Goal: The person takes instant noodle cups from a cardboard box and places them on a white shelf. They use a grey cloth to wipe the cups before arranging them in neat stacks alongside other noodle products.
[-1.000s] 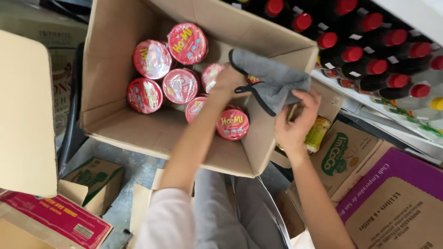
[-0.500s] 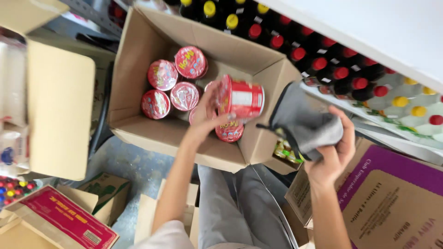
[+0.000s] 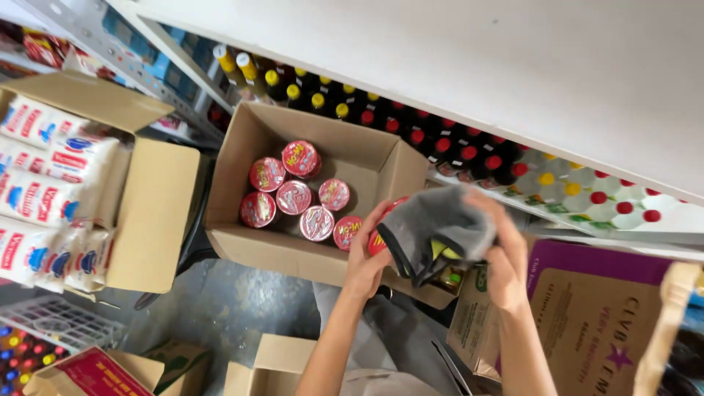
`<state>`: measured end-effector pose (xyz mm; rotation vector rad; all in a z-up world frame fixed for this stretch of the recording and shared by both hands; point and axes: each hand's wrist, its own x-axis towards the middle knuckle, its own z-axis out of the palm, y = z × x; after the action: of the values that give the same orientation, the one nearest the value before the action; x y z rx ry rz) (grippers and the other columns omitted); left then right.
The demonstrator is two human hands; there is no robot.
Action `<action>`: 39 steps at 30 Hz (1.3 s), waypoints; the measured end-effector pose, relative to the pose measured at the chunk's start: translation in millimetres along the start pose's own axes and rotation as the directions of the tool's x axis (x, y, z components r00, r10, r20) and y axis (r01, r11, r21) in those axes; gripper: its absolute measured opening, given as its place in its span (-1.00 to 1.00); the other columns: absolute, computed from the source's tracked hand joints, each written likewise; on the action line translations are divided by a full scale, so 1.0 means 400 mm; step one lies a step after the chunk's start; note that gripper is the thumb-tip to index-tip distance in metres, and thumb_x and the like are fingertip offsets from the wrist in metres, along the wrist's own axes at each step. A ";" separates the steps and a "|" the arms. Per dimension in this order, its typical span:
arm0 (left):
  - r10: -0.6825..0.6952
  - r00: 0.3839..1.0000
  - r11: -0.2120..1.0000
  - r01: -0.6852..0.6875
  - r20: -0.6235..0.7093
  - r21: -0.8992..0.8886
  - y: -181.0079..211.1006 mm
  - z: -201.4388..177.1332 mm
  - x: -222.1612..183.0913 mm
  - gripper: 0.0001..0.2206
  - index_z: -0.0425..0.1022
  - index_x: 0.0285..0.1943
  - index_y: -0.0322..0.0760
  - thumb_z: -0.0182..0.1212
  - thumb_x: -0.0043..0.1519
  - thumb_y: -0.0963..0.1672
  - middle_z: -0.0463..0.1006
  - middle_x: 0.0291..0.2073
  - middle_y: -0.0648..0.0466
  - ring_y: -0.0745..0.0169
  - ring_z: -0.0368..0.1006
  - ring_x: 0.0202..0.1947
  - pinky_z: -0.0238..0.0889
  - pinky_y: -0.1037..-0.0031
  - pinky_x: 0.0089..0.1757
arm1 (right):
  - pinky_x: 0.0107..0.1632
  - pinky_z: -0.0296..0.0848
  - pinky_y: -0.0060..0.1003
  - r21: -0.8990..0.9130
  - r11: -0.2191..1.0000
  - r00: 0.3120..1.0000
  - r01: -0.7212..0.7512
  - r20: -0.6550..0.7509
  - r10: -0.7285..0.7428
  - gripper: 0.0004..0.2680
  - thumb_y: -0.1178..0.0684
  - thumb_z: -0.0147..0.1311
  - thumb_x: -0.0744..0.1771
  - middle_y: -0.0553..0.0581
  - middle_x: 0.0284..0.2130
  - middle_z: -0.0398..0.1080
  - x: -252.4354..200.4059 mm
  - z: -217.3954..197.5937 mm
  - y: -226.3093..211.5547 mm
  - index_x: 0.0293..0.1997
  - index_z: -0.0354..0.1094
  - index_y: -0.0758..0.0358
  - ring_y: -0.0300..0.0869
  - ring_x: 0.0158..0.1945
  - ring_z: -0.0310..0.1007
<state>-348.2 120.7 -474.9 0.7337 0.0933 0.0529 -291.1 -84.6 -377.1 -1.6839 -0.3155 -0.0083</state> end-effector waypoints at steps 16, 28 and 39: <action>0.343 0.935 0.713 -0.195 -0.092 0.673 0.039 0.302 -0.047 0.01 -0.05 0.58 -0.39 0.52 -0.10 -0.22 0.45 0.12 -0.14 0.12 0.47 0.09 0.36 0.37 0.13 | 0.36 0.29 -0.01 -0.414 0.877 0.962 0.244 -0.010 -0.272 -0.47 -0.04 0.36 0.13 0.42 0.40 0.18 -0.075 0.008 -0.197 0.20 0.36 0.26 0.17 0.46 0.21; 0.222 0.944 0.955 -0.160 -0.244 0.251 -0.016 0.354 0.031 -0.36 0.18 0.40 -0.33 0.38 0.17 -0.08 0.49 0.10 -0.07 0.21 0.45 0.07 0.33 0.41 0.08 | 0.47 0.21 0.13 -0.453 0.755 0.836 0.474 -0.036 -0.547 -0.63 0.15 0.18 0.19 0.33 0.31 0.32 -0.121 -0.041 -0.153 0.13 0.44 0.24 0.30 0.46 0.24; 0.294 0.954 0.910 -0.260 -0.060 0.324 -0.047 0.371 0.055 -0.50 0.40 0.20 -0.49 0.22 0.32 0.05 0.51 0.04 -0.08 0.21 0.41 0.09 0.25 0.42 0.14 | 0.54 0.06 -0.05 -0.006 0.957 0.936 0.290 -0.208 -0.285 -0.55 0.22 0.08 0.28 0.34 0.47 0.18 -0.081 -0.089 -0.106 0.38 0.31 0.28 0.13 0.56 0.12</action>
<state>-310.7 9.7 -379.1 1.0597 0.1005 0.3571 -325.0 -121.2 -336.9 -1.5834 -0.4007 -0.3945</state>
